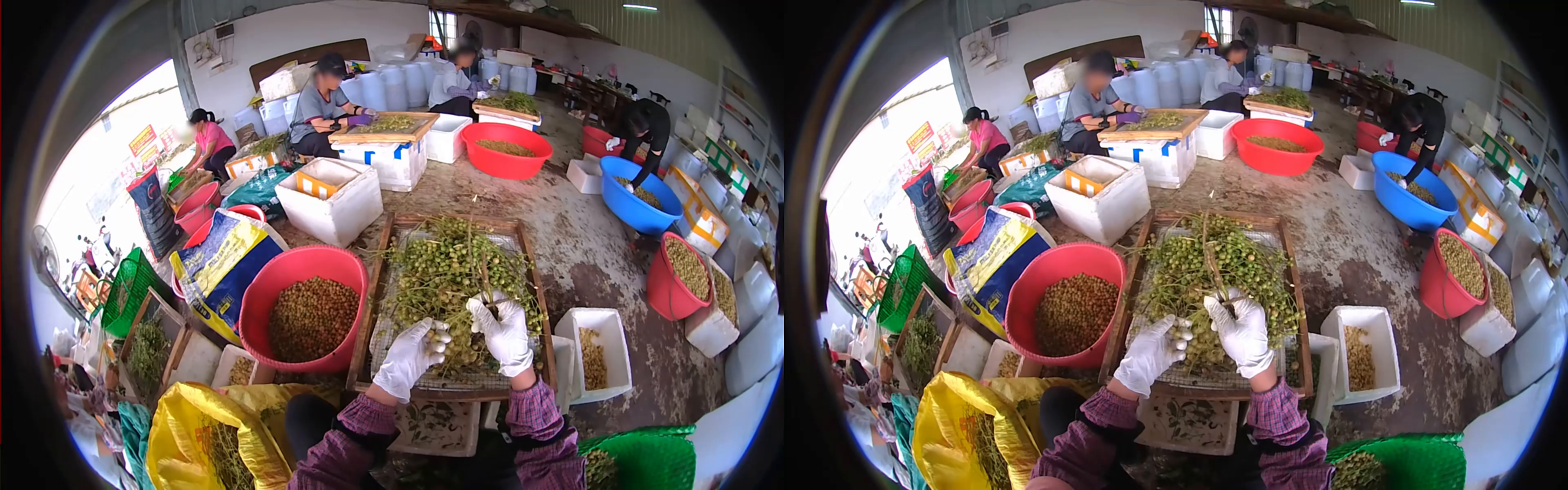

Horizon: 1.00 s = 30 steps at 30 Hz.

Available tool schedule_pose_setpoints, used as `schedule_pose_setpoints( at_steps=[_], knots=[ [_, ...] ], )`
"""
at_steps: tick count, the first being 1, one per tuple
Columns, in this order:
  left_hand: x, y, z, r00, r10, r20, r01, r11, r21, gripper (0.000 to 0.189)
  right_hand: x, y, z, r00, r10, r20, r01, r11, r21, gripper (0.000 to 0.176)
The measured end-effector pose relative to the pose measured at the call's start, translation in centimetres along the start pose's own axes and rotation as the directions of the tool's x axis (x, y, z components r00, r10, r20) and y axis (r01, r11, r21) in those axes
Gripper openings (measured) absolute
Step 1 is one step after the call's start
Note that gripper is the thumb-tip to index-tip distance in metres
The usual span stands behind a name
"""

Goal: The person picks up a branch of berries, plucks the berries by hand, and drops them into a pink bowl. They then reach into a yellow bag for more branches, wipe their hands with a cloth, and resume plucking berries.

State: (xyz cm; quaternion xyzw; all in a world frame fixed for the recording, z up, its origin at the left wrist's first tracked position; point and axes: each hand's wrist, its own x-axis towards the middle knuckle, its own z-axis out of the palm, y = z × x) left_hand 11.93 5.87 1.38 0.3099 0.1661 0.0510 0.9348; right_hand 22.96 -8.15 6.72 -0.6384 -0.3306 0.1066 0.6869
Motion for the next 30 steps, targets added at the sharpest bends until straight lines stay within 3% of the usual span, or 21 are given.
schedule_pose_setpoints(
  at_steps=[3,7,10,19,22,26,29,30],
  knots=[
    [-1.3,-0.1,0.8,1.0,0.02,0.023,-0.019,0.998,-0.054,0.032,0.4,0.7,-0.5,0.999,0.043,-0.03,-0.042,0.998,0.038,0.014],
    [-1.5,-0.6,0.9,0.993,0.001,-0.121,0.006,0.998,0.062,0.026,0.5,0.8,-0.9,0.999,0.012,-0.03,-0.012,1.0,-0.001,0.013],
    [-2.0,-1.5,1.0,0.978,0.136,-0.156,-0.09,0.958,0.271,0.02,0.3,0.5,-1.0,0.999,0.003,-0.036,-0.004,1.0,-0.022,0.013],
    [-1.9,-2.4,0.9,0.999,0.035,-0.021,-0.033,0.998,0.05,0.015,0.3,0.6,-1.0,0.998,0.037,-0.044,-0.037,0.999,-0.002,0.013],
    [-1.7,-2.6,1.6,0.999,0.005,-0.034,0.001,0.986,0.169,0.02,0.5,1.2,-0.9,0.999,0.021,-0.044,-0.021,1.0,-0.003,0.014],
    [-1.6,-3.2,2.3,0.988,0.081,-0.133,-0.038,0.954,0.296,0.02,0.2,1.0,-0.5,0.999,0.032,-0.035,-0.032,0.999,-0.01,0.012],
    [-1.9,-2.9,3.7,0.965,0.156,-0.211,-0.016,0.837,0.547,0.02,0.1,1.1,-0.4,0.999,0.029,-0.017,-0.031,0.995,-0.09,0.013],
    [-1.8,-2.8,3.7,0.969,0.146,-0.2,-0.001,0.81,0.587,0.019,0.2,1.6,-0.1,0.998,-0.046,-0.041,0.041,0.992,-0.123,0.013]
  ],
)
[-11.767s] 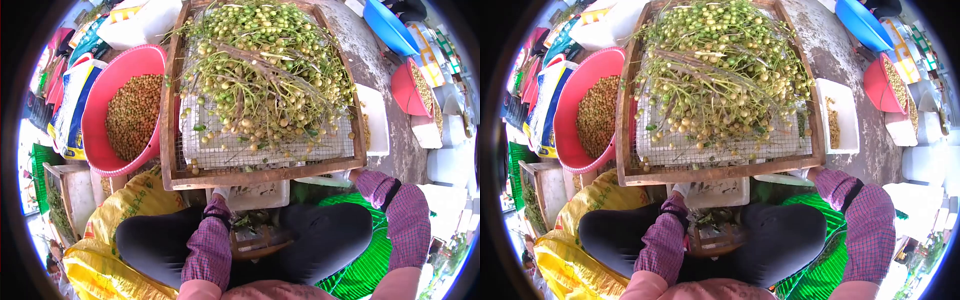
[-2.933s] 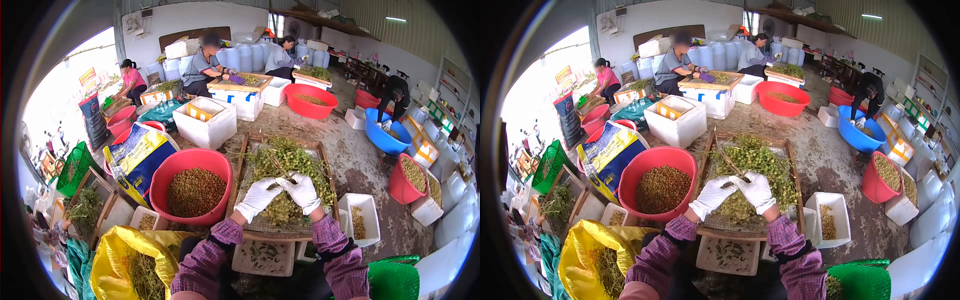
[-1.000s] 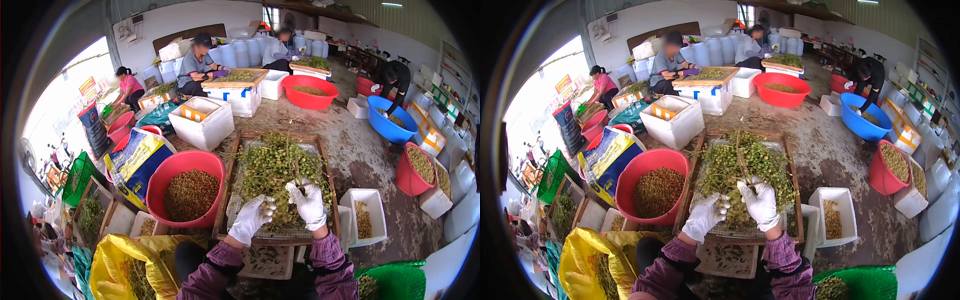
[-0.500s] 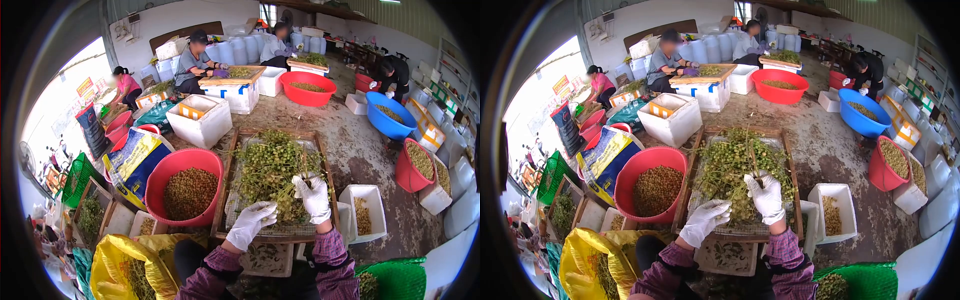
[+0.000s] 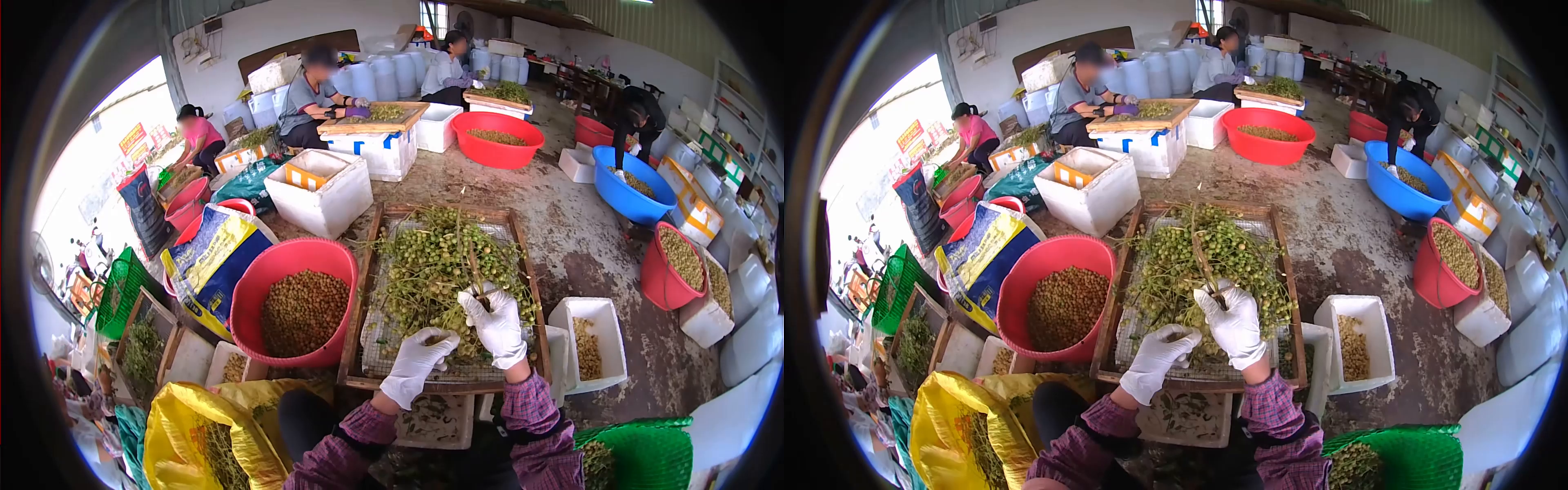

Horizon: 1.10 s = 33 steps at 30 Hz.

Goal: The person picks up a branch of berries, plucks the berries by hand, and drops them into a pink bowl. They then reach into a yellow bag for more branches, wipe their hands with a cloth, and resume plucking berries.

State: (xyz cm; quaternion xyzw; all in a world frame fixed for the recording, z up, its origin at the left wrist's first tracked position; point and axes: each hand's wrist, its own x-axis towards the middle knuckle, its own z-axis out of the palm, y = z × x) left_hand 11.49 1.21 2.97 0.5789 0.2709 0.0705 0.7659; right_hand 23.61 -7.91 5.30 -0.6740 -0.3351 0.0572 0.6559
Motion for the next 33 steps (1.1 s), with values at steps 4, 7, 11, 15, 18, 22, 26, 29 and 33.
schedule_pose_setpoints(
  at_steps=[4,7,11,15,18,22,26,29,33],
  knots=[
    [0.3,-0.8,-1.0,0.98,-0.053,0.192,0.036,0.995,0.091,0.02,0.5,1.0,-0.6,0.995,-0.09,-0.031,0.087,0.992,-0.086,0.014],
    [-0.3,-0.5,-1.6,0.934,-0.148,0.325,0.138,0.989,0.054,0.026,1.0,1.8,-1.5,0.999,0.013,-0.037,-0.019,0.984,-0.175,0.016],
    [-0.9,0.5,-2.5,0.888,-0.244,0.39,0.196,0.967,0.161,0.029,1.3,1.4,-2.0,0.994,-0.043,-0.103,-0.016,0.861,-0.509,0.02],
    [-0.8,-1.1,-4.6,0.838,-0.24,0.491,0.297,0.954,-0.041,0.032,3.0,2.3,-3.6,0.987,-0.139,-0.077,0.046,0.713,-0.7,0.037],
    [-1.0,-1.4,-4.8,0.886,-0.017,0.464,0.276,0.823,-0.497,0.042,2.9,2.3,-1.8,0.992,0.112,0.065,-0.035,0.718,-0.695,0.073],
    [-1.2,-0.7,-5.2,0.883,0.059,0.465,0.323,0.642,-0.696,0.047,3.4,2.7,-1.3,0.968,-0.144,-0.205,0.077,0.95,-0.303,0.079],
    [-2.6,0.3,-5.4,0.888,0.122,0.443,0.29,0.599,-0.746,0.048,1.9,-2.6,-1.6,0.972,-0.166,-0.167,0.155,0.985,-0.082,0.031],
    [-2.9,-0.7,-5.7,0.914,0.212,0.346,0.053,0.783,-0.62,0.045,-1.0,-5.0,0.8,0.925,0.075,0.372,-0.092,0.995,0.03,0.019],
    [-4.0,-0.3,-6.4,0.894,0.211,0.395,0.228,0.545,-0.807,0.039,-3.2,-4.6,4.1,0.833,0.071,0.549,-0.004,0.993,-0.122,0.02]
  ],
)
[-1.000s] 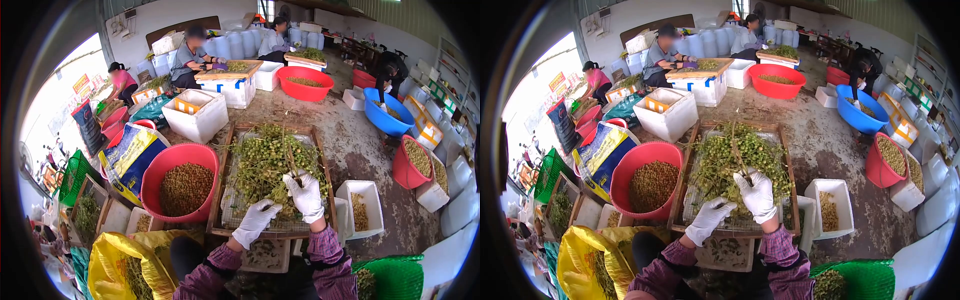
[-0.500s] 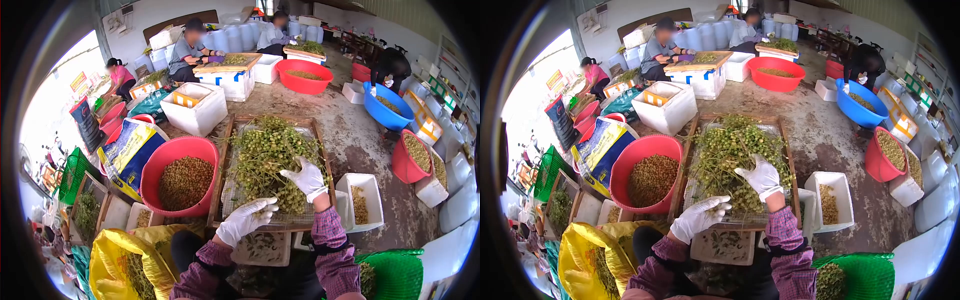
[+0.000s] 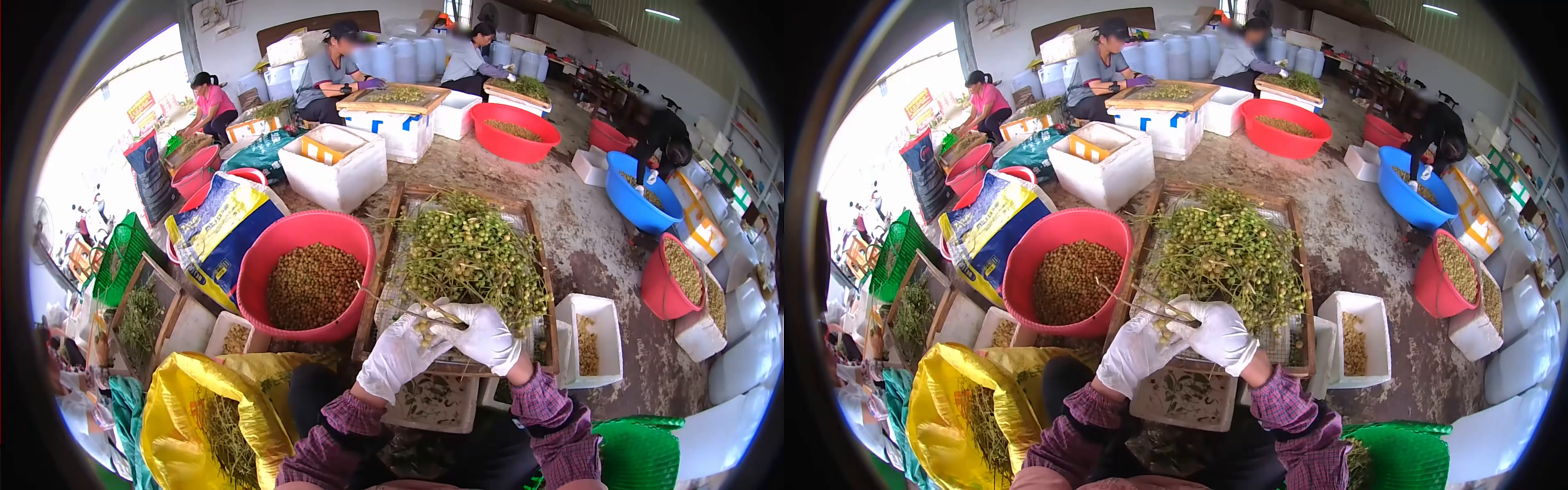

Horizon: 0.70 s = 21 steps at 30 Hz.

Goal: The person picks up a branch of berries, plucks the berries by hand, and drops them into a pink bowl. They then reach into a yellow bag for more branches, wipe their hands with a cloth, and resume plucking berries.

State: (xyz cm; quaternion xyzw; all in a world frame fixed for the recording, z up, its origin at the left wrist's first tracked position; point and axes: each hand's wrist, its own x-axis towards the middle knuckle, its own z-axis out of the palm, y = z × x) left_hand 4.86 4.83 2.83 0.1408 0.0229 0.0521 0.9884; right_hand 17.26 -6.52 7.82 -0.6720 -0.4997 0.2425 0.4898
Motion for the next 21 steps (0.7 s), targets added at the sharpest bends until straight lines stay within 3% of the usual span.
schedule_pose_setpoints(
  at_steps=[2,4,8,9,11,12,14,16,18,21],
  knots=[
    [-0.1,-0.3,-1.2,0.994,0.099,0.041,-0.107,0.897,0.428,0.039,0.4,1.5,0.8,0.995,0.098,-0.002,-0.098,0.995,-0.013,0.025],
    [-0.4,-0.4,-1.7,0.985,0.135,0.104,-0.17,0.823,0.542,0.039,0.4,1.5,1.4,1.0,0.011,-0.006,-0.012,0.988,-0.155,0.022],
    [-0.9,-0.7,-3.3,0.983,0.144,0.114,-0.175,0.922,0.345,0.04,0.2,0.0,2.5,0.987,-0.161,0.019,0.154,0.893,-0.423,0.02],
    [-0.8,-0.7,-3.4,0.984,0.15,0.094,-0.173,0.93,0.325,0.041,0.2,-0.1,2.8,0.988,-0.156,-0.007,0.135,0.877,-0.462,0.016],
    [-0.9,-0.9,-3.5,0.975,0.205,0.088,-0.222,0.845,0.487,0.04,0.5,0.0,2.9,0.993,-0.115,-0.014,0.101,0.917,-0.387,0.014],
    [-1.4,-0.7,-1.4,0.961,0.252,0.112,-0.263,0.715,0.647,0.038,0.6,0.0,2.9,0.995,-0.094,-0.016,0.083,0.933,-0.349,0.014],
    [-1.6,-0.4,-1.0,0.962,0.272,0.026,-0.234,0.77,0.593,0.036,0.6,0.0,2.5,0.998,-0.048,-0.048,0.032,0.955,-0.294,0.023],
    [-1.3,0.1,-1.9,0.978,0.12,-0.169,-0.108,0.991,0.077,0.032,0.5,0.1,2.2,0.998,-0.036,-0.059,0.017,0.954,-0.299,0.025],
    [-1.2,0.2,-2.1,0.982,0.109,-0.154,-0.115,0.993,-0.031,0.028,0.7,0.0,2.1,0.997,-0.067,-0.046,0.045,0.928,-0.37,0.017],
    [-1.8,0.1,-1.7,0.986,0.095,-0.14,-0.114,0.985,-0.129,0.023,0.5,0.0,2.7,0.997,-0.045,-0.061,0.025,0.955,-0.295,0.015]
  ],
)
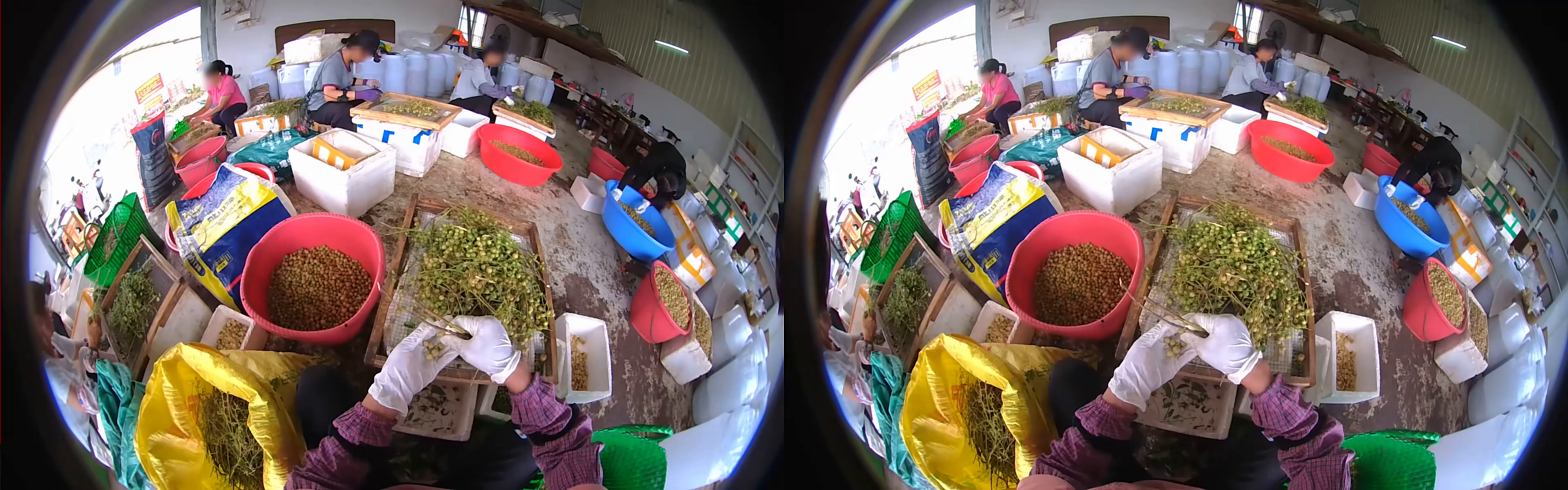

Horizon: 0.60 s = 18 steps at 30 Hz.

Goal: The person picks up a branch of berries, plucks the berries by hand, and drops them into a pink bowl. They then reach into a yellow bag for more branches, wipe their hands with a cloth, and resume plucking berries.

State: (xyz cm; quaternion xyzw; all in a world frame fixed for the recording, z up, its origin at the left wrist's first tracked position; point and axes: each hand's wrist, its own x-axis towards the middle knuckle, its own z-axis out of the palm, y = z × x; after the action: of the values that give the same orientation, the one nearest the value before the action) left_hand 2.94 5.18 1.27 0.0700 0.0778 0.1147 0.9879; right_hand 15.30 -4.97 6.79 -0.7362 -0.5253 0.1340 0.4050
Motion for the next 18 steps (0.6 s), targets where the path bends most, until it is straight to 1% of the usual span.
schedule_pose_setpoints(
  at_steps=[1,3,6,7,8,9,11,12,13,14,15,16,18],
  knots=[
    [-0.2,0.0,0.4,0.999,0.021,-0.048,-0.018,0.998,0.053,0.021,0.0,-0.1,0.1,1.0,0.009,-0.003,-0.009,1.0,0.025,0.014],
    [-0.3,-0.3,0.8,0.988,0.067,-0.14,-0.045,0.986,0.161,0.018,0.0,-0.9,-0.4,1.0,-0.012,0.004,0.012,0.999,-0.035,0.013],
    [-0.4,-0.9,-0.4,0.99,0.125,-0.063,-0.095,0.93,0.356,0.016,-0.1,-1.1,-0.4,1.0,0.004,0.014,-0.002,0.997,-0.082,0.013],
    [-0.4,-0.9,-0.5,0.987,0.131,-0.091,-0.094,0.94,0.328,0.017,-0.1,-1.1,-0.3,1.0,0.013,0.019,-0.011,0.996,-0.092,0.013],
    [-0.3,-0.8,-0.4,0.983,0.137,-0.12,-0.096,0.949,0.301,0.018,-0.2,-1.0,0.0,0.999,-0.034,-0.014,0.033,0.998,-0.06,0.011],
    [-0.3,-0.7,-0.3,0.978,0.142,-0.152,-0.097,0.957,0.272,0.018,-0.4,-0.7,0.1,1.0,0.017,0.001,-0.018,0.996,0.083,0.012],
    [0.0,-0.2,-0.4,0.979,0.11,-0.174,-0.073,0.975,0.209,0.026,-0.7,0.0,0.0,0.993,0.102,0.052,-0.114,0.927,0.357,0.019],
    [0.0,0.1,-0.5,0.978,0.095,-0.186,-0.062,0.982,0.177,0.03,-1.0,-0.2,-0.6,0.988,0.129,0.083,-0.148,0.948,0.282,0.018],
    [0.0,0.6,-0.6,0.991,0.09,-0.103,-0.077,0.989,0.124,0.033,-1.4,-1.4,-1.6,0.966,0.117,0.232,-0.199,0.907,0.371,0.022],
    [0.0,1.2,-0.6,0.996,0.089,-0.019,-0.087,0.994,0.071,0.037,-1.7,-1.3,-2.2,0.943,0.082,0.321,-0.138,0.978,0.158,0.018],
    [-0.2,1.7,-0.7,0.994,0.09,0.061,-0.091,0.996,0.015,0.04,-2.1,-1.3,-2.4,0.907,0.07,0.415,-0.053,0.997,-0.053,0.017],
    [-0.5,2.1,-0.2,0.995,0.075,0.071,-0.077,0.997,0.027,0.048,-2.3,-1.7,-2.3,0.923,0.063,0.379,0.043,0.963,-0.266,0.023],
    [-0.6,1.8,-0.3,0.991,0.031,0.131,-0.023,0.998,-0.064,0.05,-2.4,-1.6,-1.9,0.967,-0.011,0.255,0.045,0.991,-0.126,0.025]
  ],
)
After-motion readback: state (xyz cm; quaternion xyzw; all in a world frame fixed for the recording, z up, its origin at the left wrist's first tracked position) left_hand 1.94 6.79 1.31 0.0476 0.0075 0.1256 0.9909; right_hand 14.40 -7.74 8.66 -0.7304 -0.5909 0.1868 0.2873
